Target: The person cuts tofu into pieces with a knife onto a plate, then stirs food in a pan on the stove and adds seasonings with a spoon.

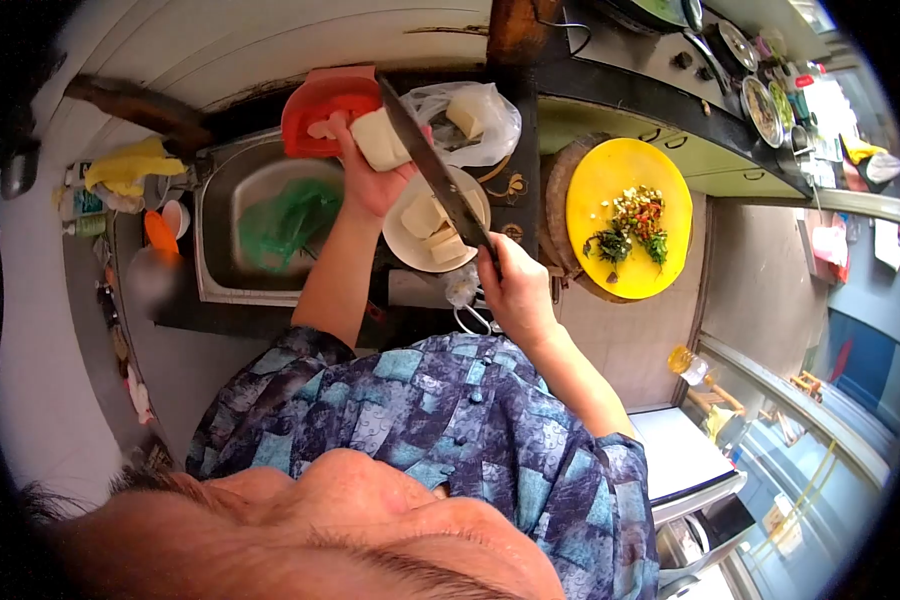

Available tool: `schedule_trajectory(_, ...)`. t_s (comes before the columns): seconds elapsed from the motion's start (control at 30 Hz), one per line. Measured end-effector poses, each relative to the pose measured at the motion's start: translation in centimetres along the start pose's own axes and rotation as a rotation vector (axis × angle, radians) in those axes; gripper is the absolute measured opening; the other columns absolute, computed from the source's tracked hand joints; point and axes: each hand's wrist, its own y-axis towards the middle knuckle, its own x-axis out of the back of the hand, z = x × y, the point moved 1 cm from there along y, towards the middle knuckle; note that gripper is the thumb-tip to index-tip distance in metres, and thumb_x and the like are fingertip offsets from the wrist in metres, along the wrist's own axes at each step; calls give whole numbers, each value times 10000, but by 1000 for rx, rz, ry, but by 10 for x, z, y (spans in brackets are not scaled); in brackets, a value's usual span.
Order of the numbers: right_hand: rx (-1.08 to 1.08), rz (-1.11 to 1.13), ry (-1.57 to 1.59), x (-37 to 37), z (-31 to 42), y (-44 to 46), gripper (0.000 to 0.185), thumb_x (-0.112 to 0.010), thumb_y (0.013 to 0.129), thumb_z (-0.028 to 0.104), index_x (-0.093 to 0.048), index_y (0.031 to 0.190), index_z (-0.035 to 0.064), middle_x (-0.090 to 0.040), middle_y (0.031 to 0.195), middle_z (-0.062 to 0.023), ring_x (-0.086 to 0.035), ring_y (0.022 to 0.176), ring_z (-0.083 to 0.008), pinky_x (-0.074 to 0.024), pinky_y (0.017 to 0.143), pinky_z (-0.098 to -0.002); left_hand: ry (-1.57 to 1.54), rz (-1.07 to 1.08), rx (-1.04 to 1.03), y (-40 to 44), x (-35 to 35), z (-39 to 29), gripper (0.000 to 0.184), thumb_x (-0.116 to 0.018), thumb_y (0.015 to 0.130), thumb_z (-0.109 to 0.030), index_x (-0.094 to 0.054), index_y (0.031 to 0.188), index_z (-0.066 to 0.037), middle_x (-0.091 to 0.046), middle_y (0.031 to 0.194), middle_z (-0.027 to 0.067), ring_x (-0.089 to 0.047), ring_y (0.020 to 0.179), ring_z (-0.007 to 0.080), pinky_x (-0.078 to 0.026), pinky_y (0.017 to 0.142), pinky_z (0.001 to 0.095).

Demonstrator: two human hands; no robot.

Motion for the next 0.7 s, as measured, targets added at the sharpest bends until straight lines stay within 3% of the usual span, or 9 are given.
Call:
schedule_trajectory(0.03, 61, 13, -59, -6, 4, 2, 150, -582, 878, 43, -566, 1023, 10, -619, 867, -185, -627, 767, -363, -509, 631, -395, 15, -27, -1, -8, 6, 2, 829, -437, 810, -745, -524, 1226, -33, -598, 1165, 157, -531, 1119, 349, -407, 991, 512)
schedule_trajectory(0.17, 152, 31, -163, -32, 12, -1, 162, -583, 881, 69, -553, 1030, 11, -624, 873, -153, -637, 738, -345, -524, 605, -390, 5, -7, 20, -42, 28, 5, 859, -398, 799, -771, -528, 1221, -34, -613, 1129, 145, -562, 1066, 346, -415, 974, 499)
schedule_trajectory(0.27, 107, 118, -237, -44, 16, -7, 157, -574, 889, 89, -551, 1028, 20, -628, 881, -143, -638, 714, -342, -524, 583, -394, -26, 51, 44, -61, 36, 6, 885, -370, 785, -794, -531, 1221, -41, -615, 1123, 141, -565, 1065, 333, -423, 961, 483)
schedule_trajectory(0.4, 37, 259, -388, -66, 7, -17, 118, -536, 910, 144, -508, 951, 37, -630, 891, -155, -630, 647, -374, -518, 565, -435, 182, 70, -9, -83, 42, 5, 904, -325, 777, -818, -521, 1234, -63, -611, 1125, 115, -578, 1048, 301, -422, 959, 459)
schedule_trajectory(0.53, -32, 350, -344, -72, 6, -17, 124, -515, 917, 138, -486, 965, 27, -635, 790, -198, -619, 652, -407, -492, 573, -483, 404, 95, -86, -93, 62, 5, 841, -393, 808, -763, -485, 1291, -81, -605, 1162, 103, -564, 1116, 299, -428, 959, 436)
schedule_trajectory(0.57, -28, 337, -280, -70, 8, -17, 130, -520, 917, 138, -491, 965, 22, -631, 774, -204, -620, 661, -407, -484, 572, -484, 360, 159, -52, -94, 71, 3, 764, -489, 842, -676, -461, 1321, -81, -595, 1193, 98, -546, 1170, 292, -437, 955, 426)
schedule_trajectory(0.67, -36, 292, -140, -62, 17, -20, 136, -544, 911, 133, -510, 956, 9, -617, 737, -216, -618, 678, -405, -464, 564, -475, 491, 138, -18, -103, 70, -4, 692, -581, 863, -565, -445, 1334, -76, -581, 1225, 96, -530, 1203, 280, -439, 973, 426)
schedule_trajectory(0.7, -51, 276, -131, -59, 18, -24, 131, -557, 906, 125, -519, 946, 6, -612, 734, -218, -616, 677, -404, -461, 559, -466, 385, 146, 1, -104, 71, -5, 642, -643, 868, -459, -445, 1330, -60, -577, 1241, 100, -527, 1213, 280, -440, 987, 425)
